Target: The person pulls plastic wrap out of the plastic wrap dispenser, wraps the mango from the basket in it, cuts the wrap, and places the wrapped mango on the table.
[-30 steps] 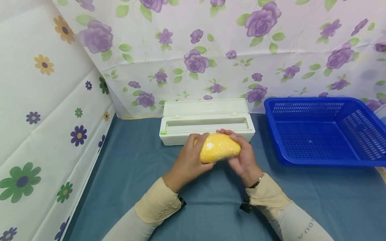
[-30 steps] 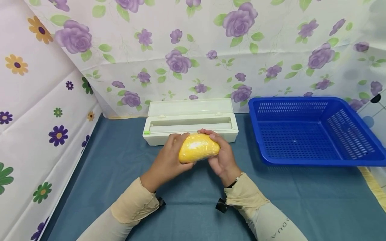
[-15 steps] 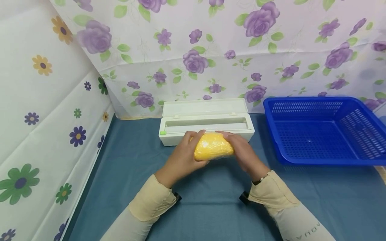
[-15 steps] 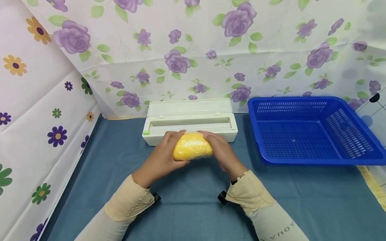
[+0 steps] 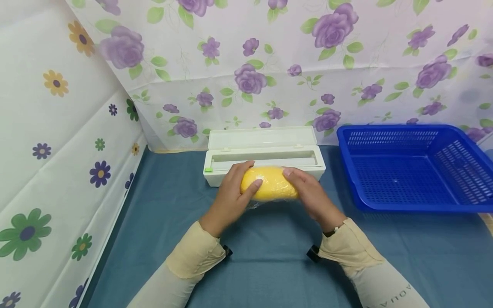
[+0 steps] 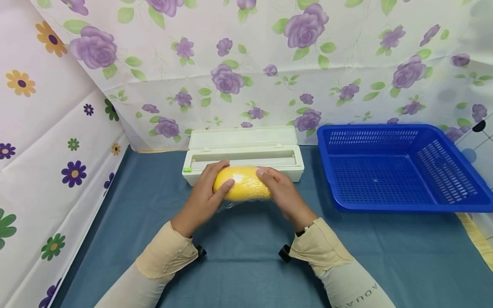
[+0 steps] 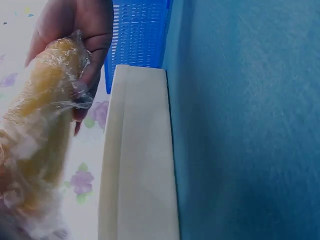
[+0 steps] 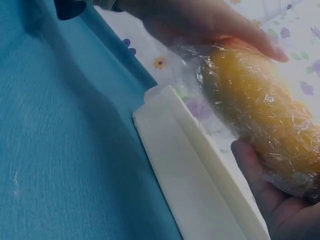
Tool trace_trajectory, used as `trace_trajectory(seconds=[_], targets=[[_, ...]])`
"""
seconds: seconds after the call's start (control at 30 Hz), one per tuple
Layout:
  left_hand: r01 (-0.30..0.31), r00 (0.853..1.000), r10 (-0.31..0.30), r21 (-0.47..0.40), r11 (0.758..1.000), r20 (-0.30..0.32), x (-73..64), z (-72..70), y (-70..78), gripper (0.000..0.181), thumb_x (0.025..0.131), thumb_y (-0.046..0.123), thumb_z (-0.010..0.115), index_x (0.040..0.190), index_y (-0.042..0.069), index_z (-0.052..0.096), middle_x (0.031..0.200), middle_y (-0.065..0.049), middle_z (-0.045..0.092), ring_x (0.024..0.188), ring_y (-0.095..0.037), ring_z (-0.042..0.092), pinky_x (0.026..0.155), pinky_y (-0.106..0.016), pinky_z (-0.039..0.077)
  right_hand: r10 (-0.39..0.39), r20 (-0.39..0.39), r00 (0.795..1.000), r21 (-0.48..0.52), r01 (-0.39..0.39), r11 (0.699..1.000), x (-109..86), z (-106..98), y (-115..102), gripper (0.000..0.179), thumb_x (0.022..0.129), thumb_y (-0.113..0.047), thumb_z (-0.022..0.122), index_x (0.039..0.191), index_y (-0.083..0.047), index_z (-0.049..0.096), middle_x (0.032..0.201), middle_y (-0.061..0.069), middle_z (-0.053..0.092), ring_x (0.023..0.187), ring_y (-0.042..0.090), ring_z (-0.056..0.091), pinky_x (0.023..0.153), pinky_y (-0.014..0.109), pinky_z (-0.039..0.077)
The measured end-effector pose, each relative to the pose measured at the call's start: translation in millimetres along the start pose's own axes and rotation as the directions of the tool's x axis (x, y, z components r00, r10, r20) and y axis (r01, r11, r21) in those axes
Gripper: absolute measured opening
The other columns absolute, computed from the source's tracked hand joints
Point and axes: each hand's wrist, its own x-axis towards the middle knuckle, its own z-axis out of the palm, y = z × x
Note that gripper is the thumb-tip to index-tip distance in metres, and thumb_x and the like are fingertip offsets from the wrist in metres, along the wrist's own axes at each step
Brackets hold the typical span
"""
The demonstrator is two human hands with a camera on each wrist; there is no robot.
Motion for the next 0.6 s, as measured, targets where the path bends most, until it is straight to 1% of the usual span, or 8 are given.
trace_trajectory(seconds=[0.07, 0.13, 0.2, 0.23, 0.3, 0.43, 0.53, 0.6], targets=[[0.012, 0.999, -0.013, -0.040, 0.999, -0.045, 0.1, 2.0, -2.6, 0.051, 0.103, 0.040, 0.055, 0.146, 0.013, 0.048, 0.135, -0.006, 0.054, 0.108, -0.021, 0.056, 0.093, -0.043, 0.051, -0.002, 0.003, 1.000, 0.020, 0.002, 1.000, 0.0, 0, 0, 0.050, 0.106, -0.042, 0.047, 0.137, -0.005, 0.060, 0.095, 0.003, 0.062, 0.084, 0.016, 0.058, 0.074, 0.029, 0.051], [0.035, 0.996, -0.043, -0.092, 0.995, -0.080, -0.4, 4.4, -4.7, 0.047, 0.104, 0.038, 0.054, 0.144, 0.013, 0.052, 0.133, -0.005, 0.056, 0.106, -0.021, 0.056, 0.092, -0.042, 0.051, -0.005, 0.008, 1.000, 0.037, 0.005, 0.999, 0.0, 1, 0, 0.050, 0.107, -0.042, 0.046, 0.137, -0.005, 0.059, 0.094, 0.003, 0.063, 0.084, 0.015, 0.059, 0.074, 0.028, 0.051], [0.063, 0.991, -0.081, -0.167, 0.984, -0.106, -0.9, 6.9, -5.8, 0.043, 0.105, 0.037, 0.052, 0.143, 0.015, 0.053, 0.133, -0.005, 0.056, 0.106, -0.020, 0.057, 0.092, -0.041, 0.050, -0.012, 0.015, 1.000, 0.046, 0.011, 0.999, -0.3, 2, 0, 0.050, 0.107, -0.042, 0.045, 0.137, -0.004, 0.059, 0.093, 0.002, 0.063, 0.083, 0.015, 0.059, 0.074, 0.028, 0.051], [0.079, 0.988, -0.106, -0.217, 0.973, -0.114, -1.2, 8.2, -6.1, 0.042, 0.106, 0.037, 0.051, 0.142, 0.015, 0.054, 0.133, -0.004, 0.057, 0.106, -0.020, 0.057, 0.091, -0.040, 0.050, -0.016, 0.019, 1.000, 0.049, 0.015, 0.999, -0.4, 2, 0, 0.050, 0.107, -0.042, 0.045, 0.137, -0.004, 0.059, 0.093, 0.001, 0.063, 0.083, 0.014, 0.059, 0.074, 0.028, 0.051], [0.110, 0.980, -0.158, -0.329, 0.938, -0.124, -1.2, 10.5, -5.9, 0.041, 0.107, 0.037, 0.049, 0.141, 0.015, 0.055, 0.131, -0.005, 0.058, 0.105, -0.022, 0.058, 0.090, -0.038, 0.051, -0.026, 0.029, 0.999, 0.058, 0.024, 0.998, -0.7, 4, 1, 0.051, 0.107, -0.042, 0.044, 0.137, -0.003, 0.058, 0.093, 0.002, 0.062, 0.083, 0.014, 0.058, 0.074, 0.028, 0.051], [0.153, 0.960, -0.253, -0.535, 0.831, -0.118, -0.6, 13.5, -3.6, 0.041, 0.107, 0.037, 0.048, 0.138, 0.012, 0.057, 0.124, -0.009, 0.060, 0.097, -0.023, 0.060, 0.082, -0.032, 0.053, -0.031, 0.033, 0.999, 0.082, 0.029, 0.996, -1.1, 9, 2, 0.051, 0.108, -0.041, 0.043, 0.138, -0.002, 0.057, 0.095, 0.001, 0.062, 0.085, 0.013, 0.058, 0.076, 0.028, 0.051], [0.151, 0.951, -0.285, -0.615, 0.774, -0.124, 0.4, 14.6, -1.7, 0.041, 0.106, 0.035, 0.051, 0.136, 0.009, 0.058, 0.121, -0.011, 0.060, 0.094, -0.022, 0.060, 0.078, -0.029, 0.054, -0.024, 0.023, 0.999, 0.106, 0.021, 0.994, -1.3, 11, 4, 0.051, 0.108, -0.039, 0.043, 0.139, 0.000, 0.056, 0.095, -0.001, 0.063, 0.085, 0.012, 0.058, 0.076, 0.028, 0.051], [0.142, 0.946, -0.295, -0.648, 0.748, -0.132, 1.2, 15.6, -1.2, 0.041, 0.106, 0.034, 0.050, 0.135, 0.005, 0.059, 0.121, -0.011, 0.061, 0.093, -0.021, 0.061, 0.077, -0.028, 0.054, -0.020, 0.016, 1.000, 0.114, 0.018, 0.993, -1.5, 13, 5, 0.051, 0.109, -0.038, 0.042, 0.139, 0.000, 0.055, 0.096, -0.002, 0.063, 0.085, 0.011, 0.059, 0.077, 0.028, 0.051]])
